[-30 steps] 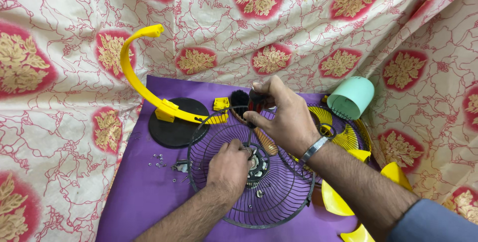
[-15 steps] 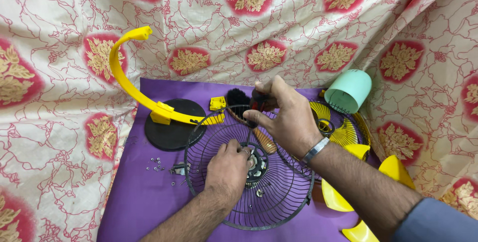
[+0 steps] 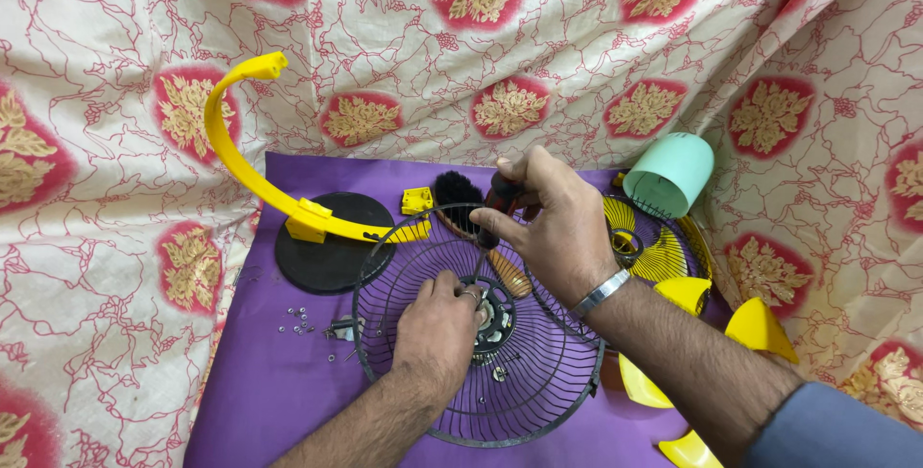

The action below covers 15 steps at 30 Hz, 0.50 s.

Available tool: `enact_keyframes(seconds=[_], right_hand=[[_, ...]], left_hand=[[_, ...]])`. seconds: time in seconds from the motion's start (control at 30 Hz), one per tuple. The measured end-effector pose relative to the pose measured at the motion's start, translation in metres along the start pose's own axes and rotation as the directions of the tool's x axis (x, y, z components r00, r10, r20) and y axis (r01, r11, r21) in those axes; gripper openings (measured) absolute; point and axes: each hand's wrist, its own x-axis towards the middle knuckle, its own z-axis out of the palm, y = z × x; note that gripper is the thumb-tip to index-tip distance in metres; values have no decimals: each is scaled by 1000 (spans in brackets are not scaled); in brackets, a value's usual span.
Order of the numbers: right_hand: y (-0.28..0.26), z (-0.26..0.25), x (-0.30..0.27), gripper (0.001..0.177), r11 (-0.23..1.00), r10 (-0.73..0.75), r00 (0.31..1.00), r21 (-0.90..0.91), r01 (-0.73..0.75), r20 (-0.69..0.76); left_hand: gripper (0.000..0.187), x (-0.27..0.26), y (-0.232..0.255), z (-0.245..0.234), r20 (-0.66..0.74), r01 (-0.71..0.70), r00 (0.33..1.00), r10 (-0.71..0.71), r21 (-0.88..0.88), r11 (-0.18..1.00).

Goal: The person assembles an electric fan by securing the motor housing with a screwdriver, attaching the yellow fan blades, and fitting the front and rear wire cages. The person then places the light green motor cover over the assembly.

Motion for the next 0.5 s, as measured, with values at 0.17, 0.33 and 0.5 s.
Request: enact_keyframes(seconds=[0.17, 0.33, 0.5], right_hand=[[5, -9, 9, 48, 973, -226, 966, 84, 216, 129], [11, -4, 12, 46, 968, -174, 971, 212, 137, 166], [5, 2, 3, 49, 996, -34, 999, 80, 34, -4]], left_hand=[[33, 1, -1, 2, 4, -9, 1000, 9, 42, 999], [32, 0, -3, 7, -45, -24, 999, 26, 35, 999], [32, 1, -2, 7, -78, -22, 997, 24, 28, 999]])
